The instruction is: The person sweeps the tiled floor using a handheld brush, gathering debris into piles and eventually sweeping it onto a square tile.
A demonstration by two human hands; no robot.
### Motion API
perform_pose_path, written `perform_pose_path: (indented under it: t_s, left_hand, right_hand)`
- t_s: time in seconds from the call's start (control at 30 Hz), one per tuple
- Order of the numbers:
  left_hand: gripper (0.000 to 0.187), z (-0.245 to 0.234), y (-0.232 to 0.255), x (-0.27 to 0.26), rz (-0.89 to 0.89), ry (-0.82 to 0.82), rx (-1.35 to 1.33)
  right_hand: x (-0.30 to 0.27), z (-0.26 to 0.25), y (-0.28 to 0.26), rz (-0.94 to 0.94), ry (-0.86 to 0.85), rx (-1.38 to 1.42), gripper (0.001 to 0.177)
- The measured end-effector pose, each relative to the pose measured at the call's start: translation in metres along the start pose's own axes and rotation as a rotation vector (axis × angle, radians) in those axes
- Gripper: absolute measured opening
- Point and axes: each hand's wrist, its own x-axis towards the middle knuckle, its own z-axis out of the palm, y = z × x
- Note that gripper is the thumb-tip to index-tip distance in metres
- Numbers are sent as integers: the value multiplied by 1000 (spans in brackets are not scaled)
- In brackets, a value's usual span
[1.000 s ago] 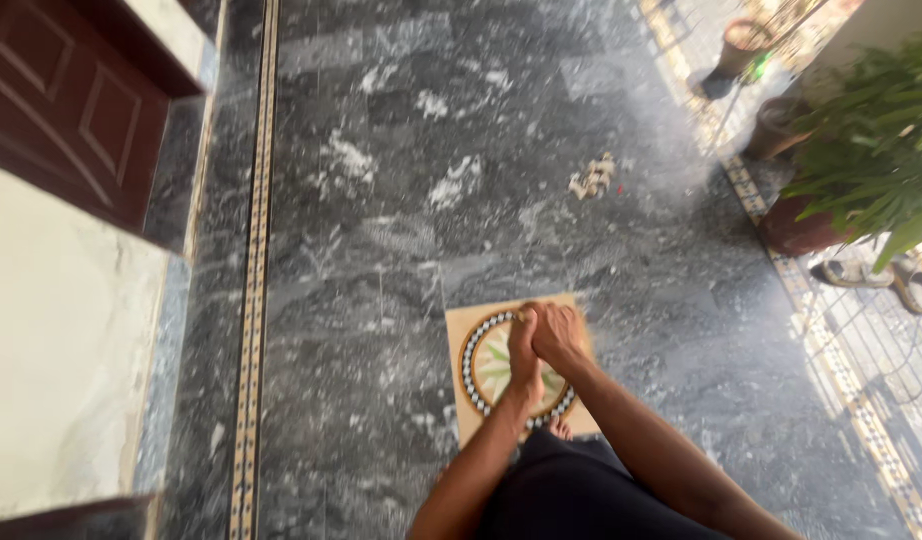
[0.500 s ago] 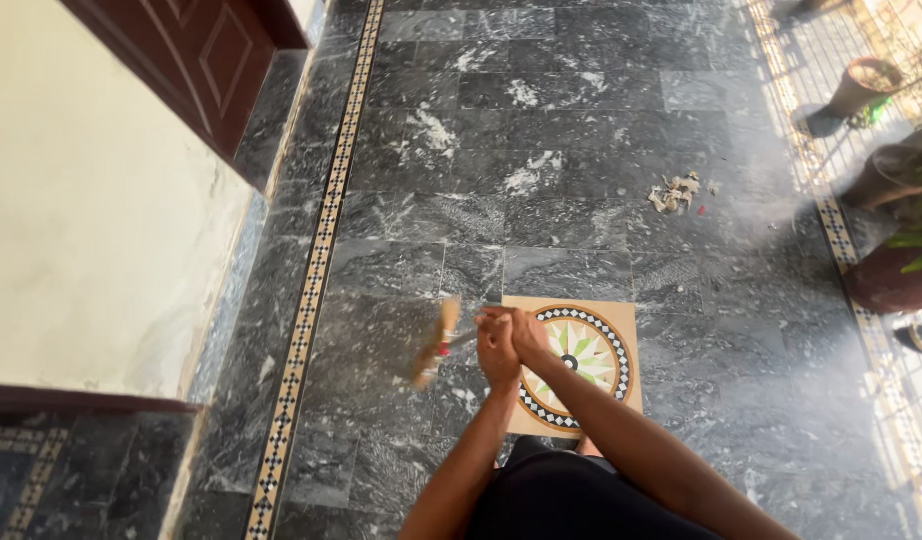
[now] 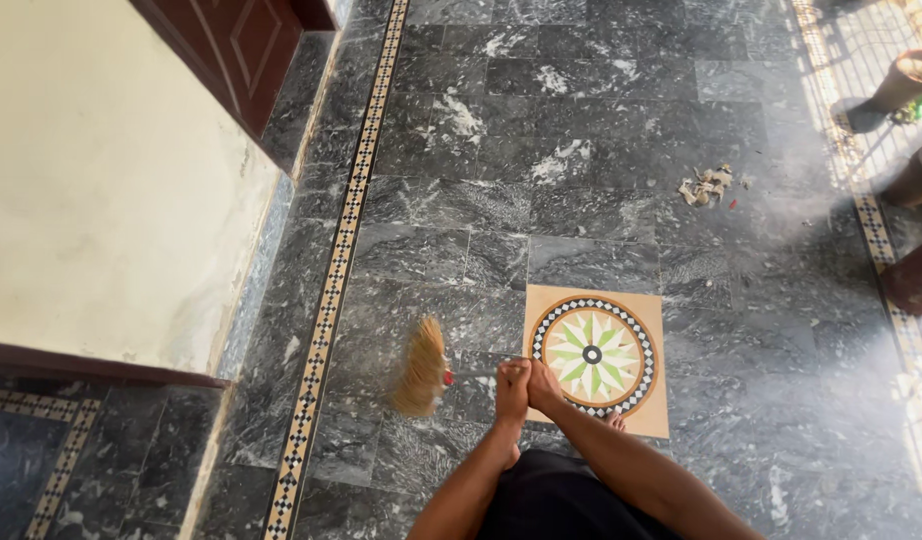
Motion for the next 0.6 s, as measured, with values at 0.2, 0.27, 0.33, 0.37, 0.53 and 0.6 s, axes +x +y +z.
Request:
perform_pose_path:
  t_s: [0.2, 0.27, 0.33, 0.37, 0.53, 0.6]
  left_hand:
    - [42, 18, -14, -20, -151, -158, 23]
    - [47, 27, -19, -25, -186, -200, 11]
    - [53, 43, -24, -27, -211, -248, -2]
    - [59, 52, -27, -30, -275, -228, 78]
    - [75, 109, -41, -49, -454, -261, 166]
    - [79, 134, -44, -62, -481, -333, 183]
  right_hand:
    - [-38, -27, 11, 97, 117, -23, 35]
    - [-42, -38, 18, 117, 154, -50, 36]
    - [-45, -55, 26, 131, 201, -78, 37]
    - [-49, -66, 33, 149, 200, -61, 36]
    - [-65, -113, 71, 161, 284, -74, 35]
    - [-75, -129, 97, 176, 306, -92, 32]
